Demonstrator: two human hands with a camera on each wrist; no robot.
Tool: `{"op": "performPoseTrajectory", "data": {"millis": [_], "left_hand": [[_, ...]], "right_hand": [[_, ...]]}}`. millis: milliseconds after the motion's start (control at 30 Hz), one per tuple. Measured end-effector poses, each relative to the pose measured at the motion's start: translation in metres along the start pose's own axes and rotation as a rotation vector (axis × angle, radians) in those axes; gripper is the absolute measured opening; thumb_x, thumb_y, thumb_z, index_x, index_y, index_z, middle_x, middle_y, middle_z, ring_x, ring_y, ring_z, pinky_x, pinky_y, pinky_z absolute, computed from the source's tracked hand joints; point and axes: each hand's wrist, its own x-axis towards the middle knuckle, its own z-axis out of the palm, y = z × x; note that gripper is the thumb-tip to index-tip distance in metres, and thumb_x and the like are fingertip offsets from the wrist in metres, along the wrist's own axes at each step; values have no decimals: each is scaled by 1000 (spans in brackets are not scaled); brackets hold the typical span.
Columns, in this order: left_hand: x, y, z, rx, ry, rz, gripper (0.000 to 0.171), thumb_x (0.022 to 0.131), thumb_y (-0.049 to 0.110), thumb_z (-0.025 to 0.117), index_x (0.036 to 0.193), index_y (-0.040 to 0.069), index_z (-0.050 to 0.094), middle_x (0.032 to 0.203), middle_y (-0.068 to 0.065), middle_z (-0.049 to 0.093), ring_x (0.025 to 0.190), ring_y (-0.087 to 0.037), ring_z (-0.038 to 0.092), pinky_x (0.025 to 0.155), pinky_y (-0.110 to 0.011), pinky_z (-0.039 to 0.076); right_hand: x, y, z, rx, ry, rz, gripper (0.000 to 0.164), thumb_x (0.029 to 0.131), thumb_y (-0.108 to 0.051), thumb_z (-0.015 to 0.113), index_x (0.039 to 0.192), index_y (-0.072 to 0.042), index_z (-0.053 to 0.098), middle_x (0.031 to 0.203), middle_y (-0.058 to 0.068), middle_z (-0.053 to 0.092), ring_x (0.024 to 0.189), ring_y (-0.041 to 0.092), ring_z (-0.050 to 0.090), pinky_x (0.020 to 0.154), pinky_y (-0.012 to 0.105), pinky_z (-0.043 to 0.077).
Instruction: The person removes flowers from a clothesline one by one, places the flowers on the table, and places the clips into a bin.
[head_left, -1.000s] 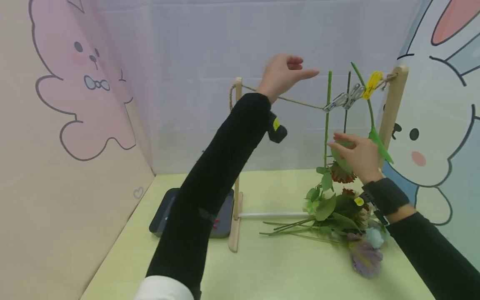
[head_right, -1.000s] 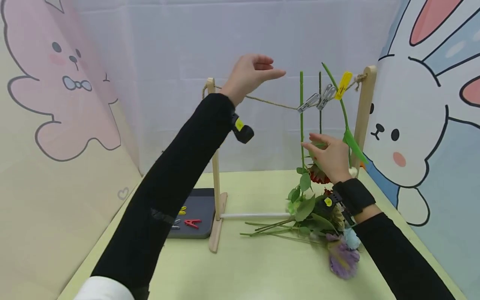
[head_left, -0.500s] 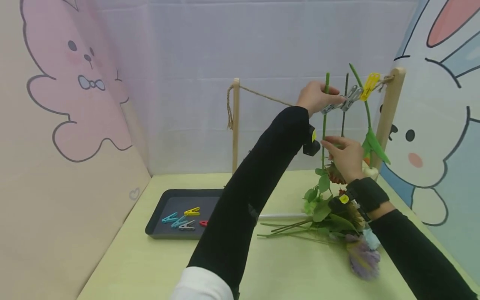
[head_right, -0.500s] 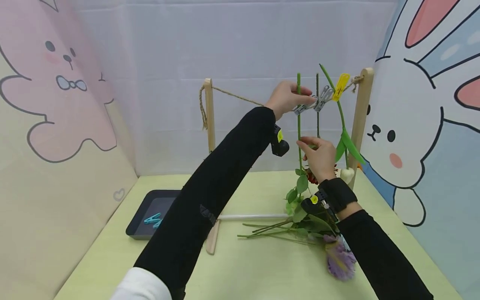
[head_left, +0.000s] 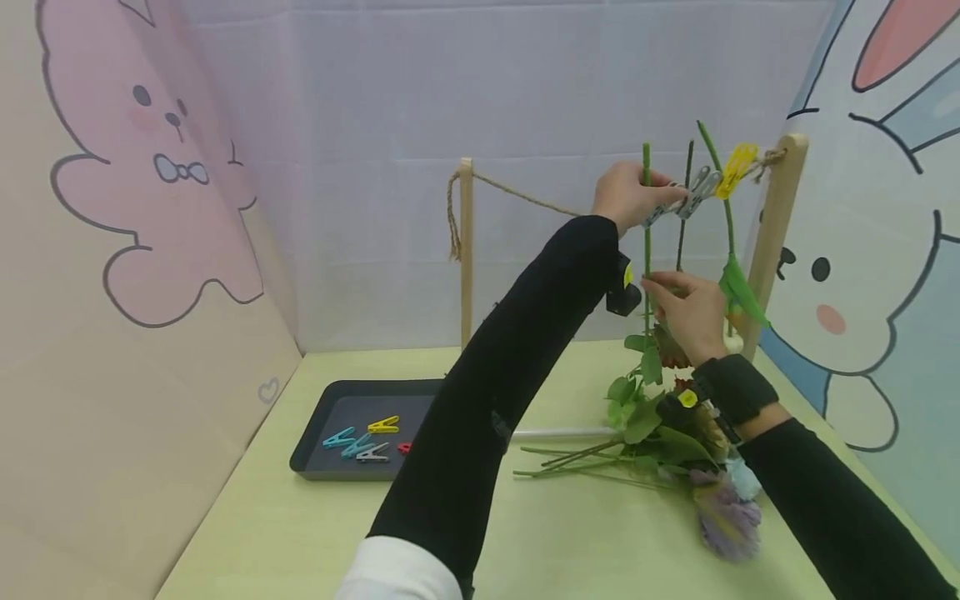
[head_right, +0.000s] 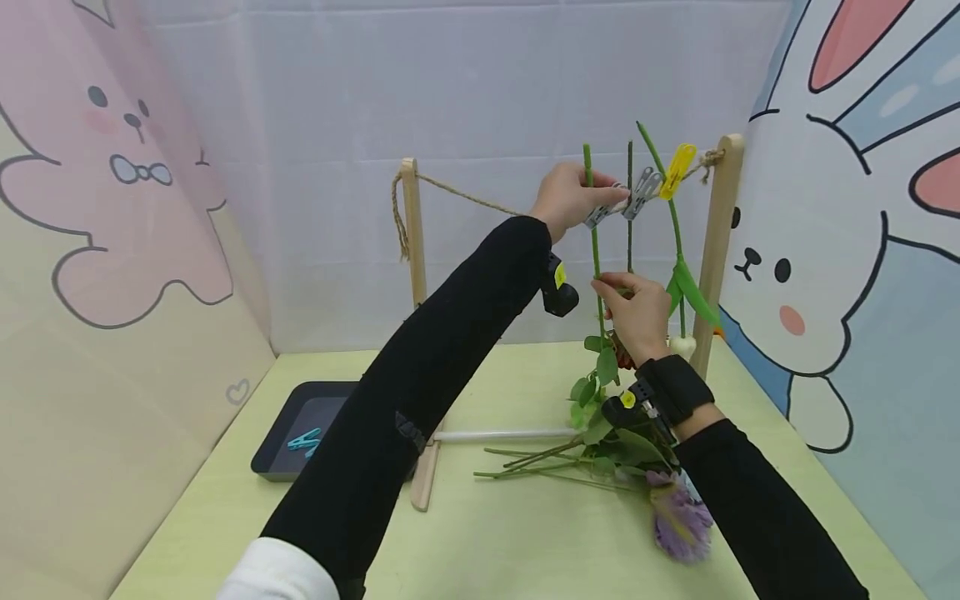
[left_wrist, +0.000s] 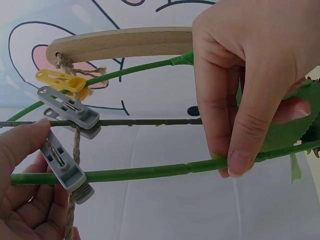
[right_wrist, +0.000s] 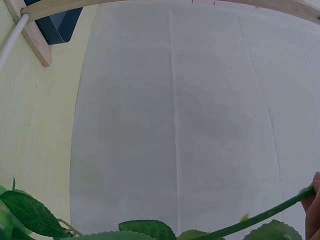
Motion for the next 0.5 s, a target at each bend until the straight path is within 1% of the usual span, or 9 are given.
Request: {"op": "performPoseTrajectory", "data": {"millis": [67,100,200,233,300,333,400,433,500], "left_hand": [[15,-11,8,-13,32,60,36,68,56,71,96,34,65,98,18,60,93,-2,55,88,-35,49],[-19,6,-6,-6,54,53,31,71,51,71,97,34,65,101,18,60,93,-2,55,88,-34,49],[-93,45,-39,-24,106,-12,24,83,38,65,104,26,68,108,11,62,101,-4,56,86,-16,46],[-115,56,-47,-47,132,-27,21,86,33,64,104,24,68,108,10,63,100,-4,56,84,-14,45],[-137,69,-58,-115,163,-43,20,87,30,63,104,21,69,109,10,63,100,-3,55,82,-11,44],[-140,69,-61,-156,169,-23,20,86,30,64,102,20,70,106,10,63,98,-3,55,80,-10,43],[-134,69,-63,-215,176,-16,22,84,31,66,102,20,70,108,8,63,99,-5,55,80,-12,44],[-111,58,-55,-260,172,17,24,80,38,68,99,25,70,105,12,63,96,-2,55,77,-15,44],[-55,37,-40,-312,149,48,29,74,45,71,100,31,68,107,18,61,98,1,54,81,-22,47]], "right_hand": [[1,-2,-1,1,7,-17,35,88,-31,62,108,-2,68,50,-21,51,46,9,52,38,21,32],[0,-3,-1,-1,4,-22,34,88,-30,62,108,-2,68,51,-22,51,46,9,52,37,21,32],[0,-6,-1,-19,-10,-25,30,91,-24,59,109,-1,67,50,-24,49,44,7,50,37,21,29],[-1,-6,-1,-30,-12,-24,29,91,-22,59,109,-1,67,50,-24,48,44,5,49,37,21,29],[-1,-6,0,-53,-17,-30,27,92,-19,57,109,0,67,50,-16,52,43,2,47,40,21,31],[-2,-6,0,-58,-15,-34,27,92,-20,57,108,0,67,49,-16,51,42,0,46,40,20,32],[-2,-6,1,-67,-3,-49,25,91,-18,57,105,1,68,49,-9,53,41,-2,45,43,18,34],[-3,-6,1,-73,1,-56,25,91,-18,58,104,1,68,49,-9,53,41,-1,45,45,17,35],[-4,-7,0,-71,5,-75,26,91,-18,58,102,3,68,47,-10,52,40,0,46,44,17,34]]}}
